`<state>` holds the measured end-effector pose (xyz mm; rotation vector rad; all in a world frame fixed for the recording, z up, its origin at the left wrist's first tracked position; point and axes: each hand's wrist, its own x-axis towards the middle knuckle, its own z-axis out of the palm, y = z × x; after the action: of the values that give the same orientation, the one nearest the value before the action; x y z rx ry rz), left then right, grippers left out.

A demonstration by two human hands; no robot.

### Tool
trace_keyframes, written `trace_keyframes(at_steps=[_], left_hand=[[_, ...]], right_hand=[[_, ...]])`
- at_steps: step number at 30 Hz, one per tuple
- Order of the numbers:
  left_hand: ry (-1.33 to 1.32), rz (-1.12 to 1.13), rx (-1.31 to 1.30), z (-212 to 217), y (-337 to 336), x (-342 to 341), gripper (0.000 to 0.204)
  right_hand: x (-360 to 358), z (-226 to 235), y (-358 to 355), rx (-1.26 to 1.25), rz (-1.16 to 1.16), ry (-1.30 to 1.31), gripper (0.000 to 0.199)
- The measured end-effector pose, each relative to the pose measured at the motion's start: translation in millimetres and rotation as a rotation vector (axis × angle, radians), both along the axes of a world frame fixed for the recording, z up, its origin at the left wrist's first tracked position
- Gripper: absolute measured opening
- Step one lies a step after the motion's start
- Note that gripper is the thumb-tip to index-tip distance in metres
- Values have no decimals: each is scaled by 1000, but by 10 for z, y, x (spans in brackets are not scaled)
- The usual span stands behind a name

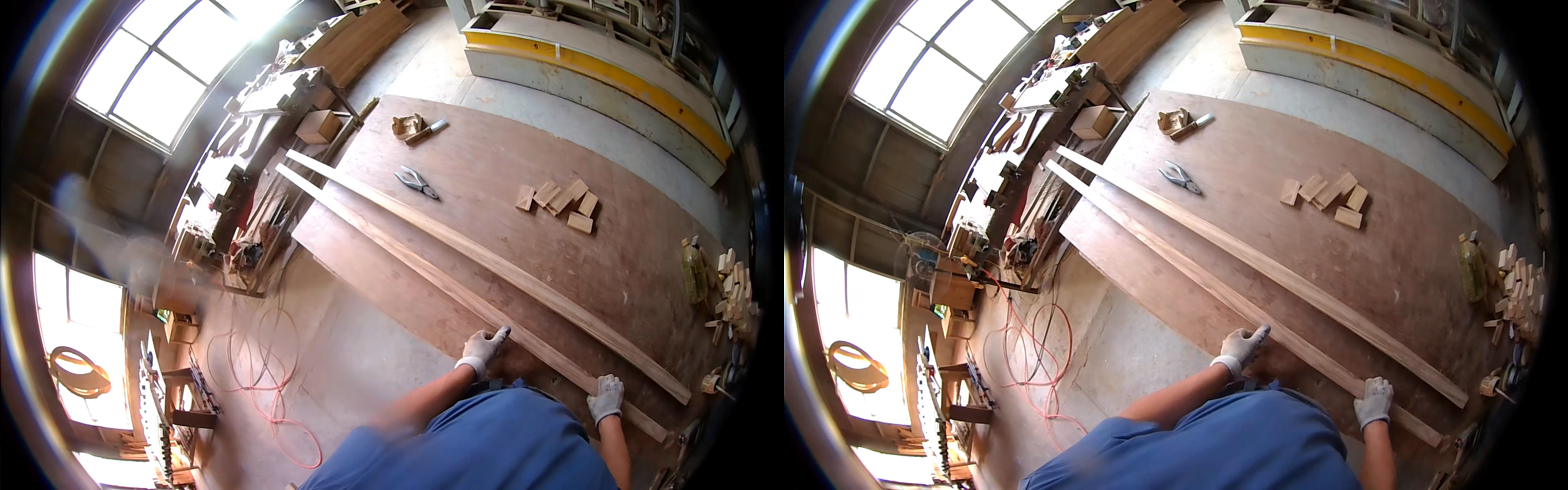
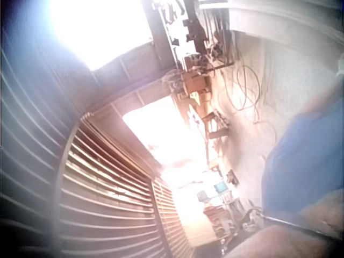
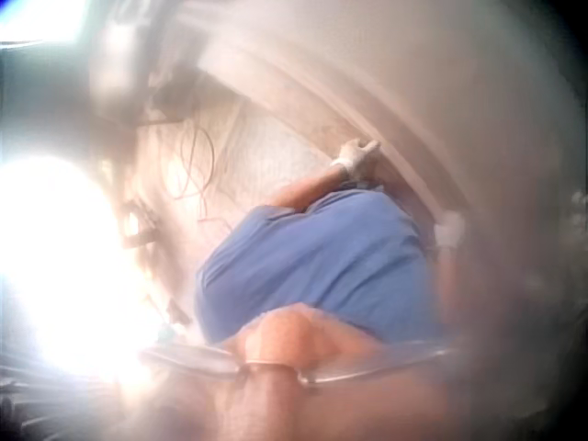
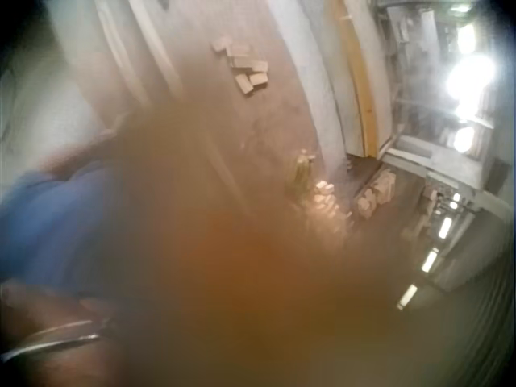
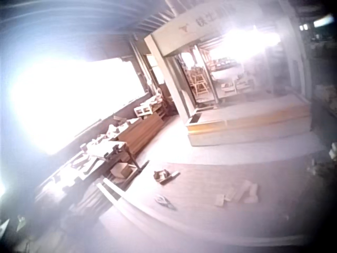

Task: The person walks through a workshop and picks up long wooden planks from a stack on the floor. They carry the planks to a large workbench and place them down one by one. The person repeats this process, moving several planks from the floor to the table.

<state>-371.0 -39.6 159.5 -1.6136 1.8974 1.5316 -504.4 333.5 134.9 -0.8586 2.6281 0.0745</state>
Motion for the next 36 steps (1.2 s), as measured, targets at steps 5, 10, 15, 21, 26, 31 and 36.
trace_keyframes(at_steps=[5,10,15,21,26,31,36], left_hand=[[83,463,420,-28,53,-246,55],[420,585,786,-373,-29,-65,27],[632,571,1040,-567,-39,74,17],[643,507,1032,-467,-36,148,16],[614,528,1026,-377,-30,168,17],[607,537,1007,-409,-72,195,18],[687,592,994,-497,-229,177,20]], right_hand=[[334,60,222,-306,40,169,61],[480,199,237,-366,40,382,74],[287,661,392,-182,-171,153,81],[31,858,634,-38,-267,-88,72],[-96,1127,354,105,-279,-277,57],[-100,1085,367,89,-276,-266,56],[-119,1047,240,82,-232,-256,55]])
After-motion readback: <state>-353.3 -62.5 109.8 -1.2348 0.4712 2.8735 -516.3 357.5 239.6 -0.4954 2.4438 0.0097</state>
